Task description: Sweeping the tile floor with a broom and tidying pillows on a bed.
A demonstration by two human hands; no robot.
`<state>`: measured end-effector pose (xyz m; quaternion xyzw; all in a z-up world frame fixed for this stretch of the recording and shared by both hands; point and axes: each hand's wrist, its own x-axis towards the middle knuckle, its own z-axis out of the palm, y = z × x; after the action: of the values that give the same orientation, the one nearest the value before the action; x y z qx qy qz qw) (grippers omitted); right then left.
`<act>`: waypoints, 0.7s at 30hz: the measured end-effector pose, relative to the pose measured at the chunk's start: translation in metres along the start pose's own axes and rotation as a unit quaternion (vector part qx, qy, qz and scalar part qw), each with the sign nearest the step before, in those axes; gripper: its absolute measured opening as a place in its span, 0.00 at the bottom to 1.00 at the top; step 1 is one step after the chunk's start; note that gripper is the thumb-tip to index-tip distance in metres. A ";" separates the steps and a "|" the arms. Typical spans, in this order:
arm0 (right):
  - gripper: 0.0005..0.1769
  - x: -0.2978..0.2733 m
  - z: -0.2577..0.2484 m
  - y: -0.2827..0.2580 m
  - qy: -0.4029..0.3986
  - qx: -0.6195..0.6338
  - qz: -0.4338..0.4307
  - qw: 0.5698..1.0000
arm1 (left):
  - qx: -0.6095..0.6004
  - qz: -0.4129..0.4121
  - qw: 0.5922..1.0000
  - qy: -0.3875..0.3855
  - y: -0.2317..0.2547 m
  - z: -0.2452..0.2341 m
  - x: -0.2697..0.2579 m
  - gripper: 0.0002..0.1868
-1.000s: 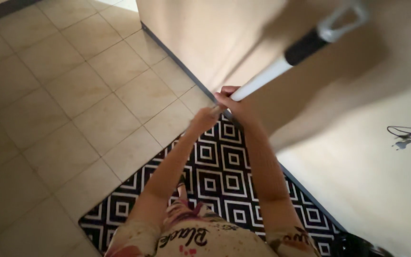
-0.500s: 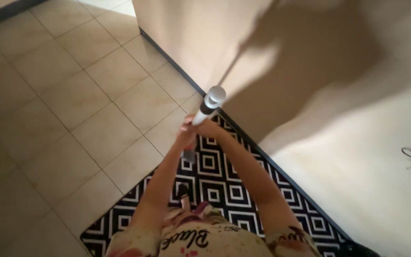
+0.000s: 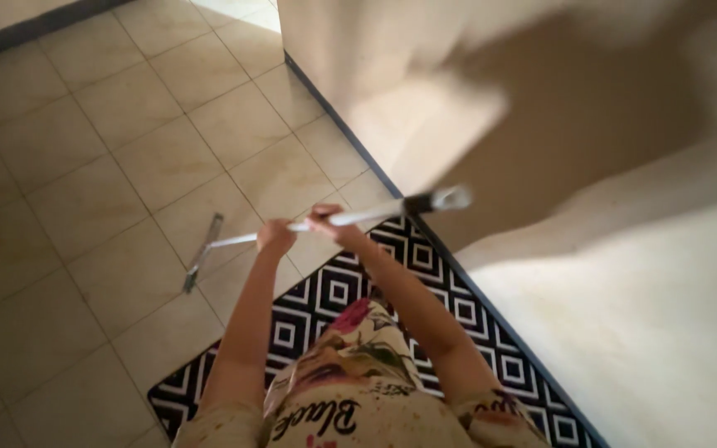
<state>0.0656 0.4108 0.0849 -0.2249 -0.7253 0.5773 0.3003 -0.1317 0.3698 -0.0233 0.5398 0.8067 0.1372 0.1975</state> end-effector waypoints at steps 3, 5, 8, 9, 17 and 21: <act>0.12 0.018 -0.065 -0.048 0.014 0.023 -0.049 0.998 | -0.009 0.051 0.999 -0.008 0.057 -0.012 0.026 0.11; 0.14 0.026 -0.101 -0.098 0.017 0.016 -0.042 0.999 | -0.064 0.114 0.989 0.066 0.092 0.010 0.046 0.08; 0.15 0.045 -0.151 -0.158 0.017 -0.007 -0.021 1.000 | -0.181 0.176 0.964 0.088 0.169 -0.014 0.064 0.08; 0.15 0.051 -0.167 -0.173 0.014 -0.019 -0.003 1.000 | -0.241 0.173 0.954 0.031 0.198 -0.029 0.066 0.09; 0.12 0.111 -0.220 -0.046 -0.088 -0.100 0.066 0.989 | -0.404 0.227 0.878 0.121 0.252 0.105 0.175 0.15; 0.13 0.124 -0.228 0.002 -0.130 -0.074 0.112 0.982 | -0.458 0.160 0.871 0.083 0.238 0.114 0.189 0.14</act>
<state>0.1354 0.6549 0.1400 -0.2493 -0.7692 0.5761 0.1197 0.0516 0.6357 -0.0533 0.4975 0.5694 0.5654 0.3297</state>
